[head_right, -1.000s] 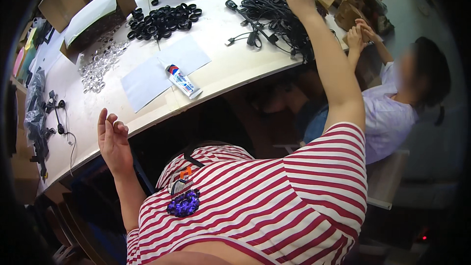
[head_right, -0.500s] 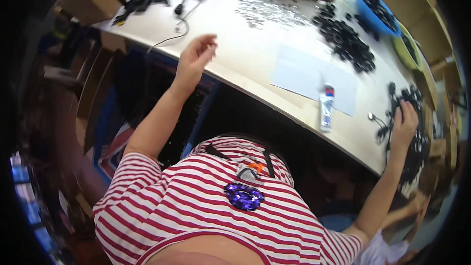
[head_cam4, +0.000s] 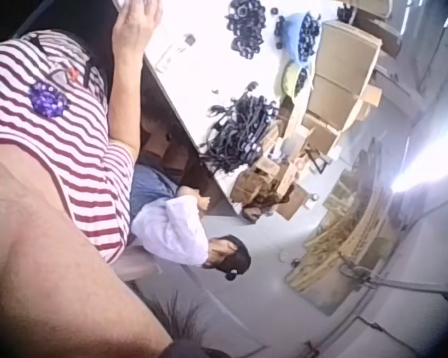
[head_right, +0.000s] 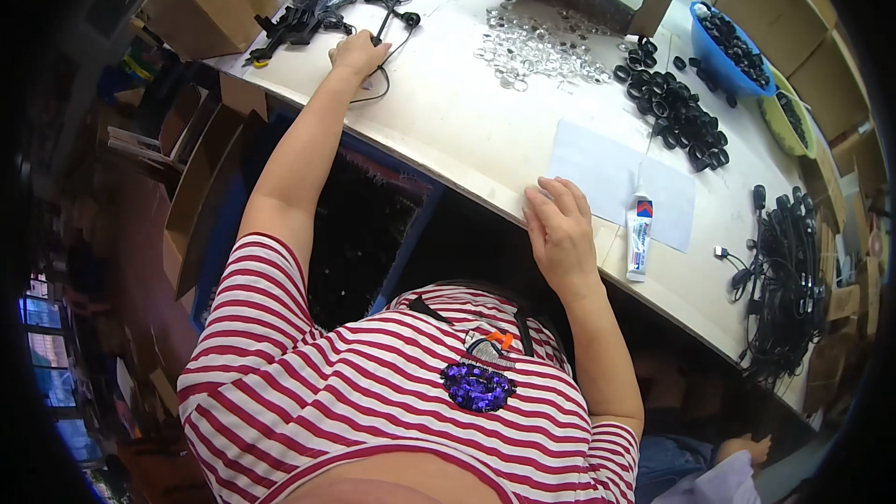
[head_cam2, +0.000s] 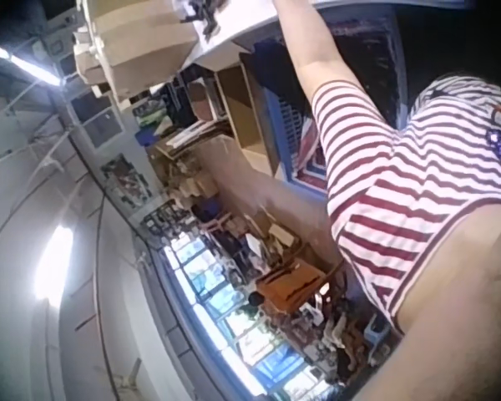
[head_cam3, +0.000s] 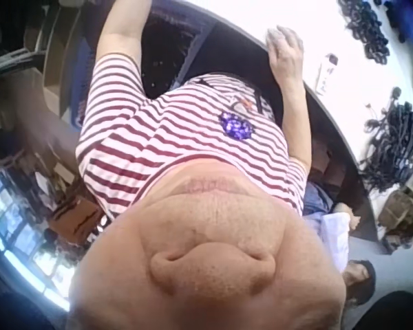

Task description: The person assembles small electronic components at a workbench. They pick up a black cylindrical device, apply glue from a tube to its interior, and insert a small clear lens. This process is repeated for multiple units, with the person handling the components and tools by hand.

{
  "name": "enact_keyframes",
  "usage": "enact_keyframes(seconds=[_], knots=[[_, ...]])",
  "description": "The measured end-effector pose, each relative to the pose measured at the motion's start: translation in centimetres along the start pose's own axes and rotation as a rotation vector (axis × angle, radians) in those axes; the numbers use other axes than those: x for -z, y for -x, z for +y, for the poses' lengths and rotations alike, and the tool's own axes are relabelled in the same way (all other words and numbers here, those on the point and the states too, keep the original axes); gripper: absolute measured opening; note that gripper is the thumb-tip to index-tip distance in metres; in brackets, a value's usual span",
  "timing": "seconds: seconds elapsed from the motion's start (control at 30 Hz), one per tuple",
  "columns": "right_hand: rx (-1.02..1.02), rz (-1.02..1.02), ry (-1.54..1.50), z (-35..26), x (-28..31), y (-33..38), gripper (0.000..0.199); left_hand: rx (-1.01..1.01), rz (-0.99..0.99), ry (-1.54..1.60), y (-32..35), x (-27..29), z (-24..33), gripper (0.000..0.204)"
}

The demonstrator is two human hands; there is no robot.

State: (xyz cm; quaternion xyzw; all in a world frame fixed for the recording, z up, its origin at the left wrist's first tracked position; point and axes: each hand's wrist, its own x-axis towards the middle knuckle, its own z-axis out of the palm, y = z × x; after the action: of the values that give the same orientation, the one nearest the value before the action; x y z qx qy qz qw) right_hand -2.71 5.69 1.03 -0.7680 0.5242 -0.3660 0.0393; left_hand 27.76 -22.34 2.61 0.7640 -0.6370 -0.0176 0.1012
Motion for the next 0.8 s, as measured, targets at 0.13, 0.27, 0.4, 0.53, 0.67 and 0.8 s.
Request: enact_keyframes(seconds=[0.13,0.27,0.4,0.53,0.67,0.8], knots=[[0.008,0.008,-0.021,0.0,-0.3,0.0,0.021,-0.052,-0.006,0.614,-5.0,-3.7,-4.4,0.031],[-0.002,0.017,-0.004,0.1,-0.1,0.2,0.022,-0.023,0.039,1.386,-1.2,1.6,-2.4,0.020],[0.002,0.018,0.013,0.2,-0.2,0.3,0.021,-0.025,0.055,1.738,-1.1,3.6,-4.1,0.023],[0.006,0.026,0.009,0.0,-0.2,0.3,0.020,-0.059,0.090,1.644,-0.3,3.9,-5.3,0.026],[0.018,0.012,0.018,0.2,-0.1,0.3,0.020,-0.084,0.065,1.528,0.7,3.0,-6.2,0.026],[0.029,0.008,0.019,0.1,-0.1,0.2,0.019,0.001,0.203,1.317,0.2,0.1,-7.7,0.026]])
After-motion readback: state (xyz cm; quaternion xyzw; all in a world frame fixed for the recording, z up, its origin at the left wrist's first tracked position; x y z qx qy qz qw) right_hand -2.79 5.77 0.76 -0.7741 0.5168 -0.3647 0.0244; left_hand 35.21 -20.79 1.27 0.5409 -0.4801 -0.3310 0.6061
